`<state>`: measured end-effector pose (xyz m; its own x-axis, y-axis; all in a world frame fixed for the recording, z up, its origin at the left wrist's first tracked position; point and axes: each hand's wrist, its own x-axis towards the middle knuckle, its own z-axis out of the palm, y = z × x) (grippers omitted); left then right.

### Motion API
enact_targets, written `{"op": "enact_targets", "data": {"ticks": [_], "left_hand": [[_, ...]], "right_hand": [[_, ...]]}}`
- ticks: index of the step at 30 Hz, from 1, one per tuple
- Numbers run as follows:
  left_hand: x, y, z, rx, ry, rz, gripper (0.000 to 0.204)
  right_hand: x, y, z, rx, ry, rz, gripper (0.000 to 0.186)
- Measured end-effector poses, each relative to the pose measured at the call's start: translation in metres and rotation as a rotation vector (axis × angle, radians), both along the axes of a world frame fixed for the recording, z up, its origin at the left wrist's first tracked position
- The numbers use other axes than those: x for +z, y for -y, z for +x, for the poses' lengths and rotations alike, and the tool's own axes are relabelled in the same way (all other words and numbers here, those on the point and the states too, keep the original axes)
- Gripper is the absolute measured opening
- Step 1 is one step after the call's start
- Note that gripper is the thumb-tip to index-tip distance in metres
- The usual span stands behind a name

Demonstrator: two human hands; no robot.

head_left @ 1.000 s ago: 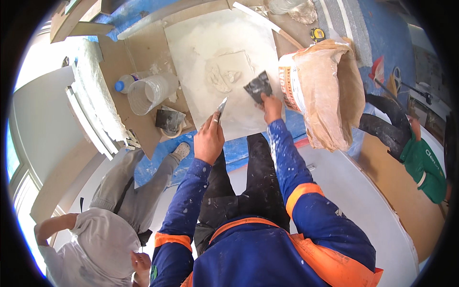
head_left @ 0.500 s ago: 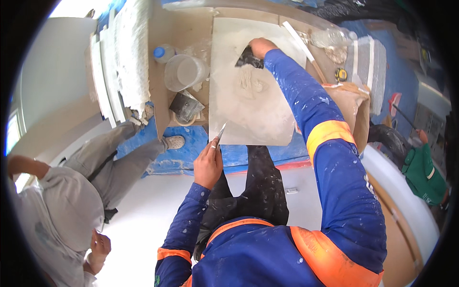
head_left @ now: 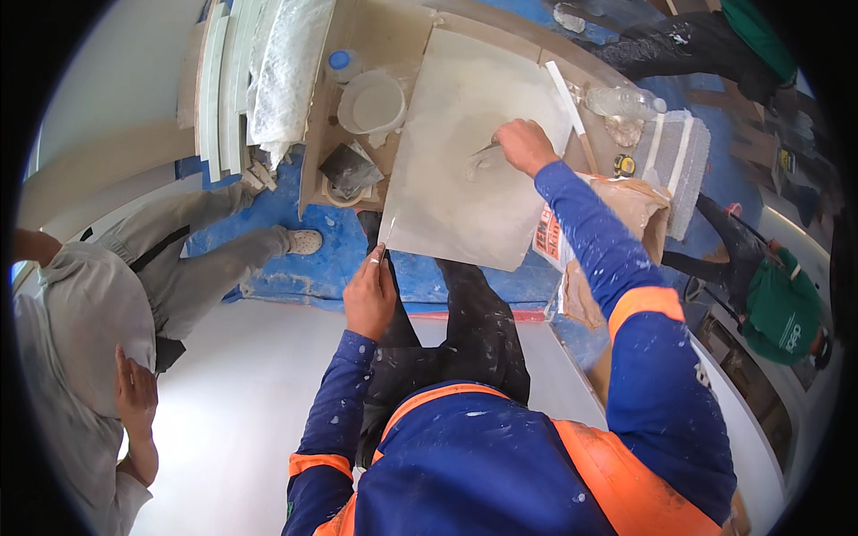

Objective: The person mixes a white plaster-like substance on a board using a trowel and a smaller tool, adding water from a bottle. They then apply the mixture to a wall, smoothing it over a rectangular patch near an electrical outlet.

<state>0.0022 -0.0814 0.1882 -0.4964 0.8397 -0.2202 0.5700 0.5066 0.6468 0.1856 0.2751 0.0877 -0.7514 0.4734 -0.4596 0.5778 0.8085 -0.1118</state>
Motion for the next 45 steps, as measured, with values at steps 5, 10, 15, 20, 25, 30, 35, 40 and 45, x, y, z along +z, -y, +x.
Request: {"op": "enact_targets", "data": {"ticks": [5, 10, 15, 20, 25, 30, 35, 40, 45], "left_hand": [[0.005, -0.014, 0.005, -0.093, 0.043, -0.026, 0.027], [0.009, -0.024, -0.001, -0.208, 0.040, -0.075, 0.028], [0.006, -0.026, -0.015, -0.312, 0.058, -0.209, 0.031], [0.010, -0.030, -0.024, -0.423, 0.013, -0.208, 0.032], [0.018, -0.037, -0.035, -0.507, -0.021, -0.253, 0.032], [0.021, -0.037, -0.046, -0.482, -0.013, -0.187, 0.032], [0.015, -0.030, -0.052, -0.448, 0.009, -0.129, 0.032], [0.015, -0.027, -0.051, -0.429, 0.058, -0.106, 0.031], [0.014, -0.017, -0.060, -0.378, 0.075, -0.111, 0.031]], "right_hand": [[-0.018, 0.090, 0.059, -0.491, -0.280, 0.074, 0.027], [-0.026, 0.144, 0.071, -1.134, -0.397, 0.067, 0.021], [-0.068, 0.234, 0.069, -2.240, -1.027, -0.959, 0.020], [-0.098, 0.266, -0.014, -2.515, -1.499, -1.169, 0.028], [-0.120, 0.209, -0.047, -2.573, -1.883, -0.997, 0.026], [-0.089, 0.140, -0.004, -2.361, -1.565, -0.512, 0.014], [-0.030, 0.106, 0.011, -1.368, -0.642, 0.096, 0.027], [-0.045, 0.148, -0.006, -0.819, -0.300, 0.275, 0.028], [-0.011, 0.117, 0.005, -0.772, -0.268, 0.248, 0.025]]}}
